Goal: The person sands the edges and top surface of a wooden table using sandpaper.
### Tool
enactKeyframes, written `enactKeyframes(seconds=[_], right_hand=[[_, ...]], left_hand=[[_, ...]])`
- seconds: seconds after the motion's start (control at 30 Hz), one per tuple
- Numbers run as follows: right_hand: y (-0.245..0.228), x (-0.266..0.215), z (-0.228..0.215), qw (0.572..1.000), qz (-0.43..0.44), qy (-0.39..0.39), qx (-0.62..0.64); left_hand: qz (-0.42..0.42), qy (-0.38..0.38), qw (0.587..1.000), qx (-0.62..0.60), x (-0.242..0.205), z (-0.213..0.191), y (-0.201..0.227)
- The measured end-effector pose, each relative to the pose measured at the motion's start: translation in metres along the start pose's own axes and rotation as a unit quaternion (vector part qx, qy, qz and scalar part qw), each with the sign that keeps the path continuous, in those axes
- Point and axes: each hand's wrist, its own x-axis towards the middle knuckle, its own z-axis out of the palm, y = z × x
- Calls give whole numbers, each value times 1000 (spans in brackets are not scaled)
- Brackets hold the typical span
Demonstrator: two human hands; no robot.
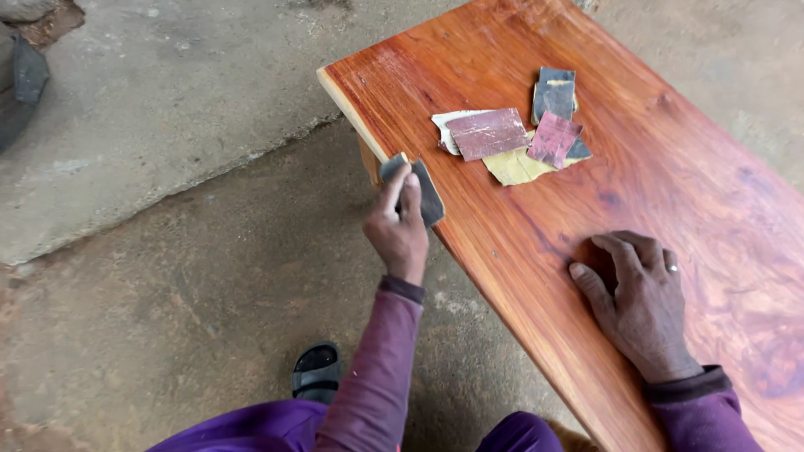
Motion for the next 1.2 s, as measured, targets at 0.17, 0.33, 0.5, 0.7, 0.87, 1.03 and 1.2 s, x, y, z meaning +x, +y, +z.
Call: enactKeyframes(seconds=[0.17,0.33,0.5,0.7,0.87,1.03,1.2], right_hand=[[2,-2,0,1000,2,4,9],[4,-6,-2,1000,-8,2,20],[7,-8,-1,1000,-18,8,16],[7,-5,1,1000,1,9,17],[6,-7,-1,1000,-7,11,14],[4,-6,2,1000,17,8,8],[4,-2,0,1000,10,3,5]], left_hand=[[124,-51,990,40,-76,-8,9],[-123,-87,978,143,34,-13,25],[-56,-62,989,121,82,-15,5],[57,-99,989,93,-11,-23,4],[-190,-115,959,178,91,-16,13],[-7,-72,990,118,47,-15,-17],[44,-98,985,136,28,-14,-29]])
